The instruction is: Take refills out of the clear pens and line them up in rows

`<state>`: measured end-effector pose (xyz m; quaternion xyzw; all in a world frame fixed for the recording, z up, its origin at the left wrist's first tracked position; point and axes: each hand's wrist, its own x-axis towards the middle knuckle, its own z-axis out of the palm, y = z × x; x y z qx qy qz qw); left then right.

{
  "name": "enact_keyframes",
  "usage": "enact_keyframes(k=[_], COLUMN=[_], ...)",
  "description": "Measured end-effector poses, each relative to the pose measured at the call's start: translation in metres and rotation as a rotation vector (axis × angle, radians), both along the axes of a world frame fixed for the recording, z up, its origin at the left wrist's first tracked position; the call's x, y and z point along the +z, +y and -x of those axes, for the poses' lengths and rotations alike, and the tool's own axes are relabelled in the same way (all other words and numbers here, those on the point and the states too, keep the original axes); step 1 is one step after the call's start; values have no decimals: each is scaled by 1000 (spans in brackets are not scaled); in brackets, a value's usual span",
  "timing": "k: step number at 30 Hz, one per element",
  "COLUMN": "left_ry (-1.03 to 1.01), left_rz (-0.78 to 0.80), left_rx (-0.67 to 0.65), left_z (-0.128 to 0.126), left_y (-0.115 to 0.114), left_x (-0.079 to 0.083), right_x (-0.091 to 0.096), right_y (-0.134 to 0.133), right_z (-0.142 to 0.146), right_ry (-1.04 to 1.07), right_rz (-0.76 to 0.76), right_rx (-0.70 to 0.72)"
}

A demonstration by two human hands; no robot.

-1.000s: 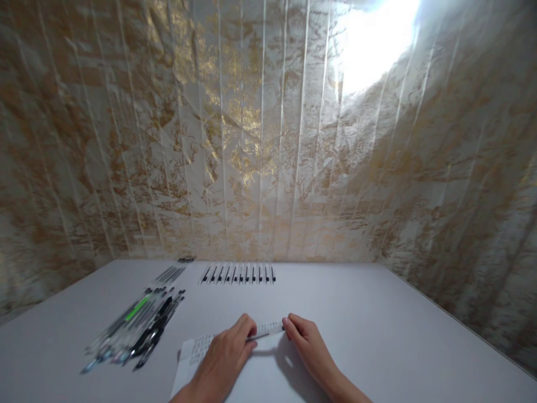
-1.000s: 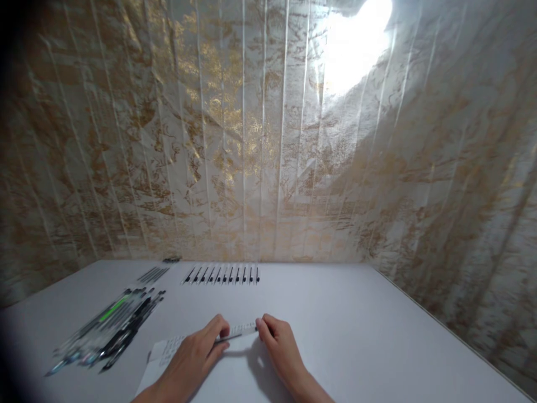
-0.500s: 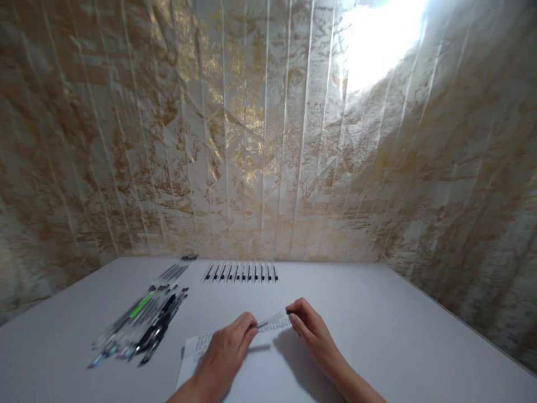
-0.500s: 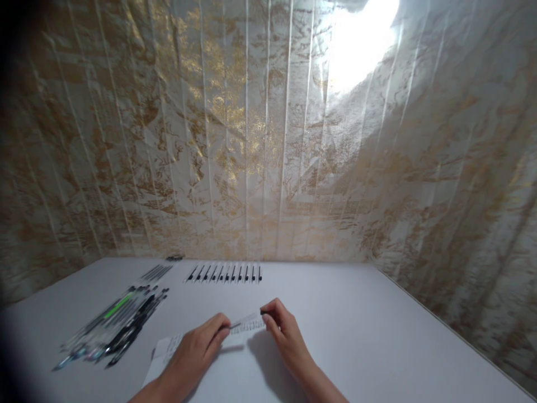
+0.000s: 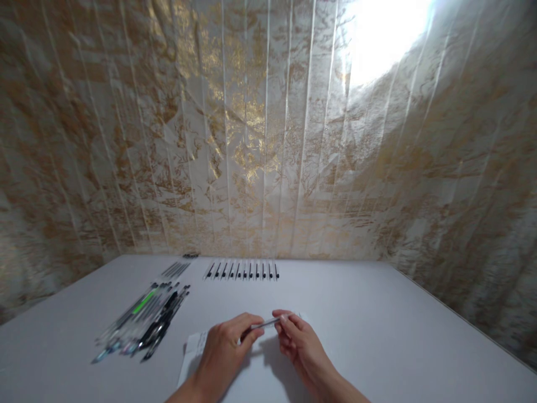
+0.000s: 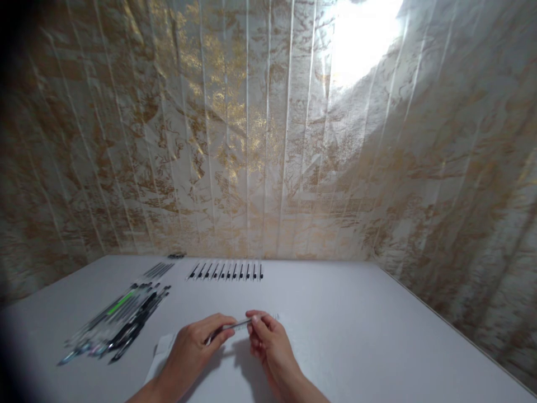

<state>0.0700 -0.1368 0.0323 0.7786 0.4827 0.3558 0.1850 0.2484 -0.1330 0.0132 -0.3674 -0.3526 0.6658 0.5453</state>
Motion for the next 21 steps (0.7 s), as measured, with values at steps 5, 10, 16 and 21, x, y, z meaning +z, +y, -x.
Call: enact_keyframes(k=[5, 10, 16, 21], left_ry=[-16, -44, -259, -310], left_rz=[20, 46, 260, 374], left_rx=[133, 139, 67, -71], left_z=[0, 0, -3, -29], left_y=[0, -3, -1, -2], left_x=[-3, 1, 6, 5], right_x=[0, 4, 33, 36], right_y=[2, 13, 37, 36], right_z=[-4, -18, -62, -43], right_ry=[10, -27, -145, -376], right_rz=[-20, -77, -197, -165], right_rx=[-99, -222, -424, 40])
